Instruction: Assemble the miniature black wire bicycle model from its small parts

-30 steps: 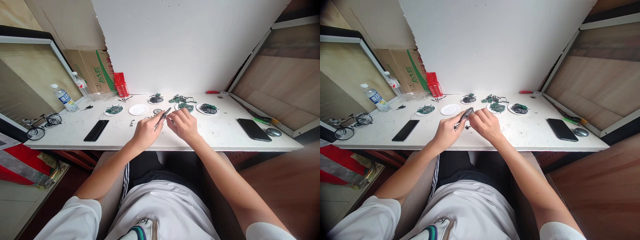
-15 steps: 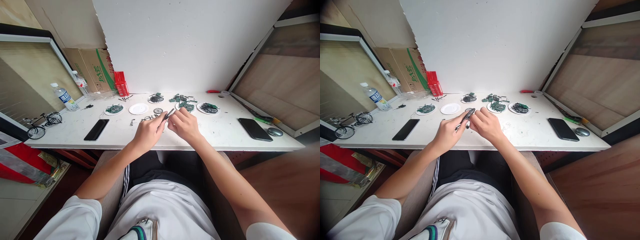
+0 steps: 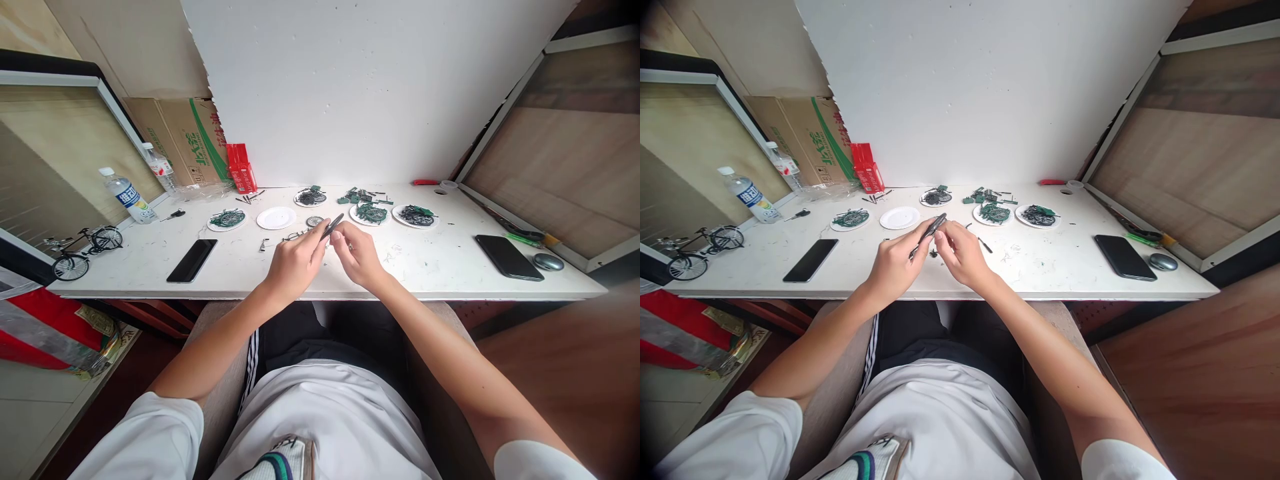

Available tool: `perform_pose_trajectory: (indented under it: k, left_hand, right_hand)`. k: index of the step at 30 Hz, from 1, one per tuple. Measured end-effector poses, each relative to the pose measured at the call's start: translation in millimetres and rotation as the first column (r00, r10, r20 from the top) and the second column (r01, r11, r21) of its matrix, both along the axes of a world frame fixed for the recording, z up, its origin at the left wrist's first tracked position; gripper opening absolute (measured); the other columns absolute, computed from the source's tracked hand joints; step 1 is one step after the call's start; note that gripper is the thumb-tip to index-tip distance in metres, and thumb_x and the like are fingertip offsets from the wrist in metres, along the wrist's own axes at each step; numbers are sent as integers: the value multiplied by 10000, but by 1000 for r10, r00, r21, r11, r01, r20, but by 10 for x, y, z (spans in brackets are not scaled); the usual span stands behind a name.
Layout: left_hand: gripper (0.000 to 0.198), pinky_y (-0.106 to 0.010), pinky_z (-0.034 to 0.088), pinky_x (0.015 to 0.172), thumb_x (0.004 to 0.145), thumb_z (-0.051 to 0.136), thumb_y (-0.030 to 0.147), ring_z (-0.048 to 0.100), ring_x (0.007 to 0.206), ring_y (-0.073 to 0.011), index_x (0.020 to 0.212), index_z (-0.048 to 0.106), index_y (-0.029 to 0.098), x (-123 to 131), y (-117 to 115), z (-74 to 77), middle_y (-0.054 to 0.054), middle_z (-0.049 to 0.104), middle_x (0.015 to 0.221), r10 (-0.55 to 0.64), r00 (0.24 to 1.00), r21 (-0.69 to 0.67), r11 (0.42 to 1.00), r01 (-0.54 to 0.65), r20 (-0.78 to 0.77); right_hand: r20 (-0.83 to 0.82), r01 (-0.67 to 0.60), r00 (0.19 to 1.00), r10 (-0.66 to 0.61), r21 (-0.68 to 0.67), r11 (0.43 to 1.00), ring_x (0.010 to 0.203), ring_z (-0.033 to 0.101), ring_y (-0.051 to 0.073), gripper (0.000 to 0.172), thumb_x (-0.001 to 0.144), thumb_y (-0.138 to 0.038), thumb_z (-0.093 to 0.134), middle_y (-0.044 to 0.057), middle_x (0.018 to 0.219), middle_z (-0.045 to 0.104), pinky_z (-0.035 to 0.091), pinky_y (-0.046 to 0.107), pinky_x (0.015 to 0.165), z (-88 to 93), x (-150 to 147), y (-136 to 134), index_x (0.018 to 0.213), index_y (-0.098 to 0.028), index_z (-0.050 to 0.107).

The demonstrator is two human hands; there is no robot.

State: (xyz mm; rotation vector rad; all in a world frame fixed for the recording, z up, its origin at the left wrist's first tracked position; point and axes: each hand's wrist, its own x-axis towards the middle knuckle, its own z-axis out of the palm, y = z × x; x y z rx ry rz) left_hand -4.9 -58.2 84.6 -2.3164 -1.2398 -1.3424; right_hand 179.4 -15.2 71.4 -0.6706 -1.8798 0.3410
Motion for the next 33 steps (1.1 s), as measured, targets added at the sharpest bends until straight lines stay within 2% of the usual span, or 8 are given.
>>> perform_pose_trajectory:
  k: [3, 6, 12, 17, 20, 23, 30, 33]
  left_hand:
    - [430, -245, 620, 885, 1152, 515, 315, 823, 959, -189, 1527, 690, 197, 10, 10, -3, -118, 858, 1189, 18, 999, 15, 1000, -19, 32]
    - [421, -234, 599, 830, 1159, 517, 323, 802, 867, -167, 1520, 690, 193, 17, 22, -14, -114, 860, 1132, 39, 998, 4, 999, -39, 55]
    - [376, -219, 559, 752, 1152, 530, 304, 761, 762, -146, 1446, 732, 186, 32, 22, -16, -78, 840, 958, 30, 996, -12, 999, -29, 83]
    - [375, -241, 613, 824, 1148, 511, 337, 720, 720, -135, 1386, 764, 197, 26, 24, -7, -48, 800, 881, -41, 990, -117, 991, 57, 136]
    - [400, -260, 632, 852, 1127, 529, 357, 727, 754, -151, 1375, 768, 153, 14, 40, -9, -67, 808, 917, -77, 978, -191, 975, 114, 194]
    - [412, -260, 627, 838, 1100, 559, 362, 708, 749, -154, 1341, 776, 108, 7, 44, 10, -81, 806, 920, -94, 965, -254, 954, 157, 243]
    - [301, -209, 522, 641, 1068, 583, 344, 564, 634, -113, 1070, 799, 134, -25, 33, 87, -5, 661, 737, -137, 948, -355, 904, 239, 289]
    - [305, -212, 534, 639, 1067, 596, 377, 586, 655, -121, 1013, 777, 137, -48, 58, 88, -9, 648, 748, -180, 918, -394, 861, 321, 354]
  right_hand:
    - [-150, -45, 988, 27, -116, 992, 784, 649, 173, 398, 1110, -622, 576, 29, 894, 679, 517, 307, 595, 30, -21, -34, 984, -250, 644]
    - [-233, -49, 973, 7, -175, 983, 851, 710, 192, 390, 1041, -628, 702, 52, 951, 748, 532, 305, 572, 65, -43, -67, 980, -243, 729]
    - [-286, -33, 958, -22, -184, 982, 769, 714, 198, 396, 985, -625, 779, 59, 865, 775, 517, 323, 524, 95, -50, -104, 916, -236, 781]
    - [-194, 88, 977, -85, 6, 996, 710, 668, 190, 363, 1039, -560, 730, 45, 771, 744, 504, 346, 545, 35, -21, -38, 858, -246, 743]
    - [-114, 167, 983, -146, 196, 966, 665, 621, 194, 330, 1080, -477, 678, 37, 700, 713, 507, 371, 569, -8, 8, 40, 832, -264, 716]
    - [-60, 168, 986, -157, 309, 936, 650, 616, 196, 265, 1090, -398, 668, 27, 690, 705, 526, 388, 619, -28, 42, 110, 860, -272, 708]
    - [80, 138, 978, -191, 432, 891, 679, 611, 212, 191, 1078, -368, 681, 33, 708, 685, 510, 395, 636, -78, 142, 221, 908, -285, 708]
    - [157, 102, 969, -190, 445, 890, 728, 623, 216, 178, 1108, -356, 630, 40, 740, 690, 520, 388, 659, -95, 187, 234, 991, -292, 749]
